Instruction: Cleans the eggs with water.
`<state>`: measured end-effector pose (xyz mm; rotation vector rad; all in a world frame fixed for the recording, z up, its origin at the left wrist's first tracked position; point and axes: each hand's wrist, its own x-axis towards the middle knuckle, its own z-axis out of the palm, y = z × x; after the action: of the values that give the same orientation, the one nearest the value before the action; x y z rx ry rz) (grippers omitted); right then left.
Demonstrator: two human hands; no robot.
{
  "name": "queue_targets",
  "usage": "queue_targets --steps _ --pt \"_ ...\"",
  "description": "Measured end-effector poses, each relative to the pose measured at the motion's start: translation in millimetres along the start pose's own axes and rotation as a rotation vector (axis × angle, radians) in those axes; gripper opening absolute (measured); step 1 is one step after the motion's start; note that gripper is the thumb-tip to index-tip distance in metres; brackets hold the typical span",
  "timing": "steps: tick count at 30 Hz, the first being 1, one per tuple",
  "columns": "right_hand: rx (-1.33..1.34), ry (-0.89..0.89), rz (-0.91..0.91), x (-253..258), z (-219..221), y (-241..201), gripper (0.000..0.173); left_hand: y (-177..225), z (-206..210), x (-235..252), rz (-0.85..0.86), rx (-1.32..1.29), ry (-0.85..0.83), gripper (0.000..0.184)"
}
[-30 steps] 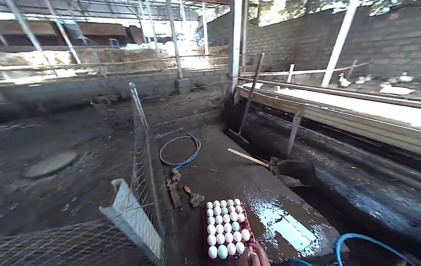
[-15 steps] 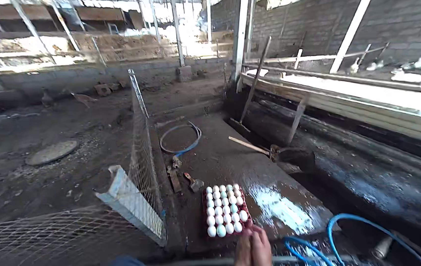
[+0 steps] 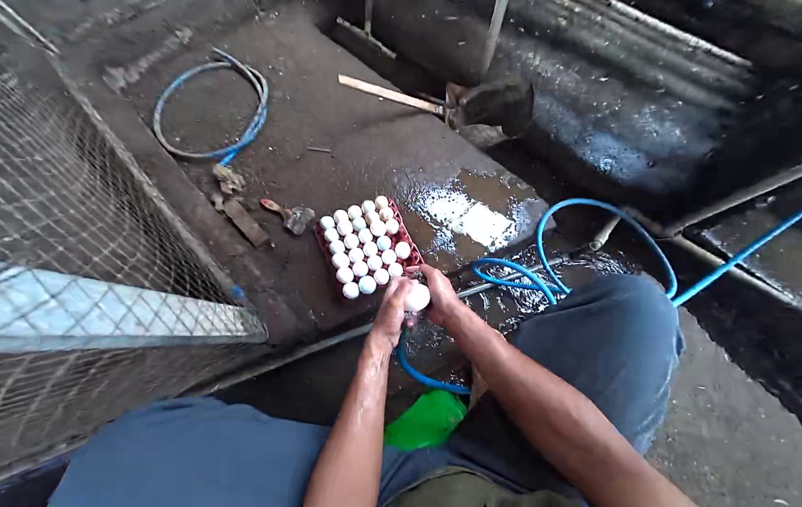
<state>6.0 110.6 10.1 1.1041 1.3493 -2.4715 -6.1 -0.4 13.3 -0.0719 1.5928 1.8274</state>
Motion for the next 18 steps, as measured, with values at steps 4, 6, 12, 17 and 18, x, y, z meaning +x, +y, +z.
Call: queue_targets --steps 4,6,12,17,18 --pt "-0.468 0.103 -0.420 -19 12 2 0.040 4 6 4 0.089 0.017 0.058 0.048" --pt "-0.598 0.137 -0.551 -23 13 4 0.039 3 15 0 0.114 0.064 0.068 0.054" --pt "-0.204 0.119 -0.062 14 1 -2 0.037 3 7 10 -0.059 0.107 0.030 0.049" --pt "-0.413 -0.027 0.100 32 -26 7 0.044 3 -16 33 -0.093 -0.113 -0.189 0.055" --pt "-0.524 -0.126 0.125 32 -32 11 0.043 1 -22 38 -0.080 -0.152 -0.210 0.056"
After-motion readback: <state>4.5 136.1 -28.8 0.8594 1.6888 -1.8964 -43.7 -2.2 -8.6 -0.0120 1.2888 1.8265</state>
